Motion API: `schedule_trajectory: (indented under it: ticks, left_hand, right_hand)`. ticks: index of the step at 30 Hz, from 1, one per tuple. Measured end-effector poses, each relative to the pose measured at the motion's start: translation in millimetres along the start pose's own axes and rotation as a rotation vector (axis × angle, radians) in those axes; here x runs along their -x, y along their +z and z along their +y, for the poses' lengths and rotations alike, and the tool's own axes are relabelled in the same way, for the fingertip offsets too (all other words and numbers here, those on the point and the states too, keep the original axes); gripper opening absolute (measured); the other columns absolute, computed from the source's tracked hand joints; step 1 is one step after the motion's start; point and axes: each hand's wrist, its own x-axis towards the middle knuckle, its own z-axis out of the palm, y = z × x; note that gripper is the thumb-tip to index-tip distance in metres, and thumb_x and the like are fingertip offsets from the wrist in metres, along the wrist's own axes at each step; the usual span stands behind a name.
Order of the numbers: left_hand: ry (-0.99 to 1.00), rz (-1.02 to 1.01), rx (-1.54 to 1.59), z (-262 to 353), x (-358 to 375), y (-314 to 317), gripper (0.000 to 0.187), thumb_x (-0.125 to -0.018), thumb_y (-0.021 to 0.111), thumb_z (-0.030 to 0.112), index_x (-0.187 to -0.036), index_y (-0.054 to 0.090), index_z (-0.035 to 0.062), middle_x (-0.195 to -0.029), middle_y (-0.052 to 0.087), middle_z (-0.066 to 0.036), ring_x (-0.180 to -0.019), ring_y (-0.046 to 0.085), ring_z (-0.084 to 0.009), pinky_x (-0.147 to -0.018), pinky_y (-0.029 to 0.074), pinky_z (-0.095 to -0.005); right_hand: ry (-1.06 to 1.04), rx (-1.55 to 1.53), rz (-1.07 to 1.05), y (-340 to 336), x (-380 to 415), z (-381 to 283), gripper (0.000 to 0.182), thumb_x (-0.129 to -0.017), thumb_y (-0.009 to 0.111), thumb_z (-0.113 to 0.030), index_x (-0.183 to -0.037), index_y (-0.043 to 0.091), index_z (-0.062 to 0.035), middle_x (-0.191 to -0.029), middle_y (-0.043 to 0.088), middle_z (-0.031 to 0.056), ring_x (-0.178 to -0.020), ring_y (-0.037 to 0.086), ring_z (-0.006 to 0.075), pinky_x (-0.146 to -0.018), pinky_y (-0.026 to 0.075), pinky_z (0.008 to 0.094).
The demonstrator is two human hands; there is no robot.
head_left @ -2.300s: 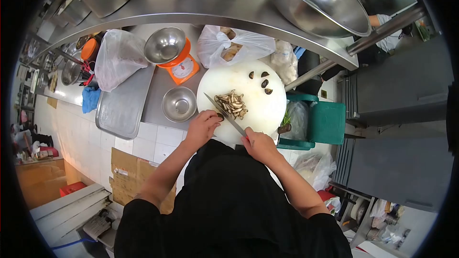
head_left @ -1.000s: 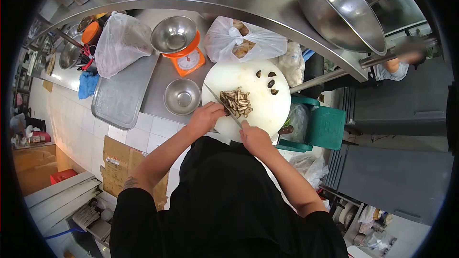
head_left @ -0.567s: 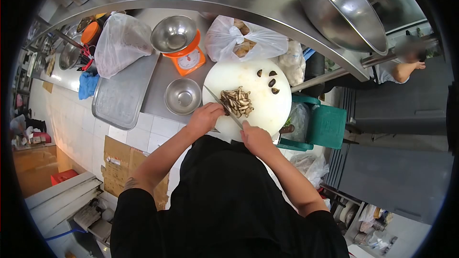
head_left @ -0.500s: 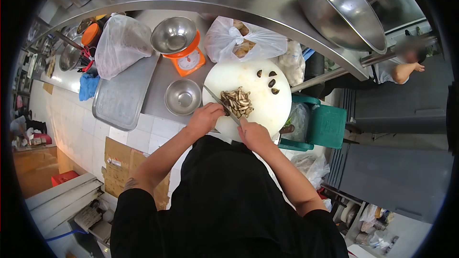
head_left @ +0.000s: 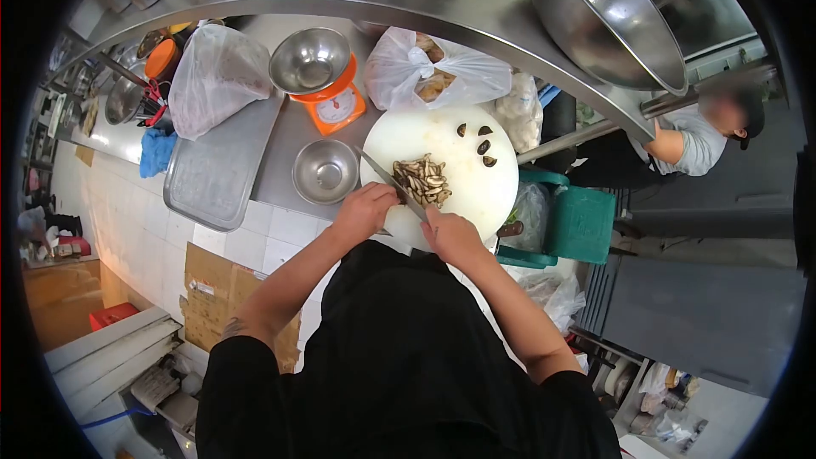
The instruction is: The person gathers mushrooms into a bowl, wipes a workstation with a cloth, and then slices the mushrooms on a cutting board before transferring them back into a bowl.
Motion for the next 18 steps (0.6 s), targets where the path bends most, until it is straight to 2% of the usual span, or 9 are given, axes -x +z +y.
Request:
schedule_trajectory:
  ticks: [8, 18]
  left_hand:
    - [0.013, 0.023, 0.037, 0, 2, -1, 0.019, -0.083, 0.076, -0.003, -0.1, 0.078, 0.0057, -0.111, 0.076, -0.007, -0.1, 0.075, -0.0297, -0.086, 0.063, -0.041]
    - [0.001, 0.005, 0.023, 0, 3, -1, 0.021, -0.082, 0.075, -0.005, -0.101, 0.078, 0.0048, -0.111, 0.076, -0.007, -0.101, 0.075, -0.0304, -0.085, 0.063, -0.0412]
  right_hand:
    - [0.042, 0.008, -0.115, -34, 46, 5, 0.024, -0.108, 0.064, -0.025, -0.111, 0.056, -0.0022, -0.083, 0.075, 0.0239, -0.081, 0.075, 0.0483, -0.072, 0.058, 0.0607]
    - [0.042, -0.03, -0.054, -3, 23, 2, 0.023, -0.108, 0.064, -0.023, -0.112, 0.056, -0.0022, -0.082, 0.074, 0.025, -0.081, 0.074, 0.0497, -0.073, 0.058, 0.0621]
